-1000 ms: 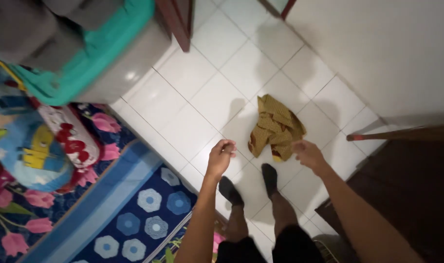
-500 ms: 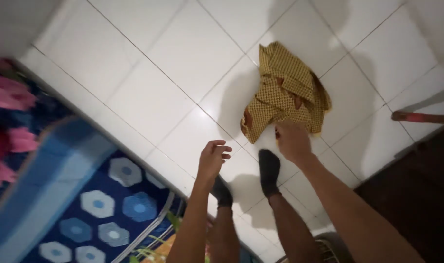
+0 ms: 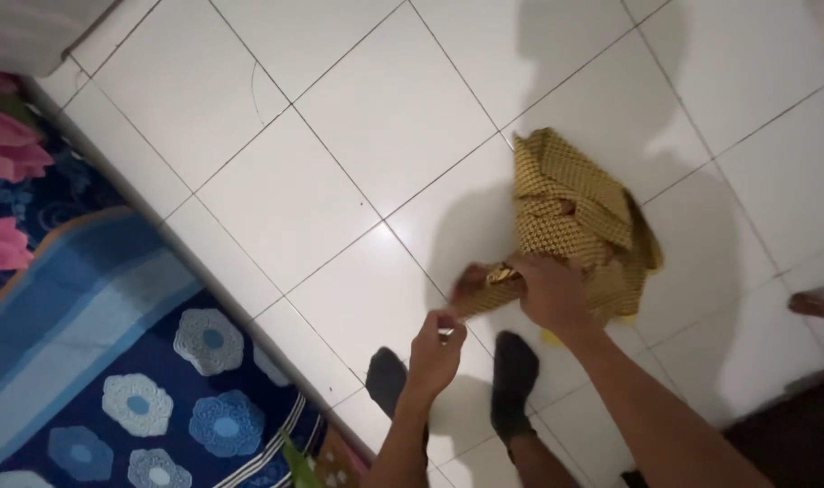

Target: Organize and fluff pillows and a small garment on a bed and nearby storage bins.

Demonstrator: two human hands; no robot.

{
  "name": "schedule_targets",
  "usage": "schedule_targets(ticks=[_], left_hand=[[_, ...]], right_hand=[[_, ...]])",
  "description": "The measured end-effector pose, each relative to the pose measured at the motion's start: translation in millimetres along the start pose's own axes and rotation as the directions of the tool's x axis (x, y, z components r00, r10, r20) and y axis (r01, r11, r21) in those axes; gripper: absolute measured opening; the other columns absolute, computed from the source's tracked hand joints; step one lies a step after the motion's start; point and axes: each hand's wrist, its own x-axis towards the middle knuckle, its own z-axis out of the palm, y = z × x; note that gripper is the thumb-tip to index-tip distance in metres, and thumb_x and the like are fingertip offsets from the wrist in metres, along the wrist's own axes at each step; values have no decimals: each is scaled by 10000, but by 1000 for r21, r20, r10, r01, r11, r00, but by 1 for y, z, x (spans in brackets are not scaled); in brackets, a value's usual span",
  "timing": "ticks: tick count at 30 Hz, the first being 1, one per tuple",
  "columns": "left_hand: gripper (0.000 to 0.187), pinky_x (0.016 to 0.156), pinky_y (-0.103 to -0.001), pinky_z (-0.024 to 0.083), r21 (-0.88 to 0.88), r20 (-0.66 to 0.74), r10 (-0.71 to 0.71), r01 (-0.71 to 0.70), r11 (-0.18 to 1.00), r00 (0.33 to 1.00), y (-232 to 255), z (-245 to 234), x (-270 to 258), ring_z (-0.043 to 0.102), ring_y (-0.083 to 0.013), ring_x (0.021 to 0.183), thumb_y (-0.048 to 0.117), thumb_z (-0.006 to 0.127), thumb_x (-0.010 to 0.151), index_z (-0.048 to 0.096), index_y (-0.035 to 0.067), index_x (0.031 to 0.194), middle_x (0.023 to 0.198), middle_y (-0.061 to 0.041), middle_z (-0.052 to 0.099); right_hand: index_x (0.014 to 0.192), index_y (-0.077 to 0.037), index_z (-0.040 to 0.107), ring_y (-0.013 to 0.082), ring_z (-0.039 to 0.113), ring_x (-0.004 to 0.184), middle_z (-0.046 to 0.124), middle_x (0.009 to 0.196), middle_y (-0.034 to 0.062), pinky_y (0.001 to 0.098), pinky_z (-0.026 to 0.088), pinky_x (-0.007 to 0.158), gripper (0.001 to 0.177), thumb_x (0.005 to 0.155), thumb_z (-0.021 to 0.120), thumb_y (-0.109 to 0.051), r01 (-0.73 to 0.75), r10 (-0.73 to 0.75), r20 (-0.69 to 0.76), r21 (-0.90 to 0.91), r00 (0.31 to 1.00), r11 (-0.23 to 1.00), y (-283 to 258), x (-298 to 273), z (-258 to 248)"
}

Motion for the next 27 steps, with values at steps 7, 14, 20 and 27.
schedule_targets(ticks=[7,14,20,27], left_hand=[[994,953,-531,455,183,-10,757,-743,643,653,132,-60,-73,402,-509,1291,224,890,657,425,-55,1491,1499,-354,300],[325,827,-436,558,237,181,690,-712,661,700,244,-123,-221,689,-387,943,225,788,874,720,26,1122,1035,-209,716],[228,709,-373,570,43,-303,468,-479,877,830,334,-178,-395,709,-268,768,146,676,879,739,-15,1028,876,-196,747],[174,657,-329,489,-502,-447,420,-610,614,790,335,-245,-488,626,-141,731,125,662,947,724,-34,981,845,-74,725]], right_hand=[[837,-92,733,278,694,771,715,771,81,429,499,821,250,833,790,-335,13,-28,69,213,997,977,-49,-75,-149],[1001,-30,709,273,667,887,612,1110,103,360,552,715,177,833,751,-66,318,-171,-314,511,934,799,-135,-135,-309],[1198,-73,646,209,677,949,569,1217,81,306,588,714,397,816,744,-35,368,-162,-345,695,925,618,-258,-203,-464],[1234,-29,625,386,667,1015,648,1171,165,415,555,814,522,730,757,-17,758,-637,-414,316,651,570,-393,-291,-547]])
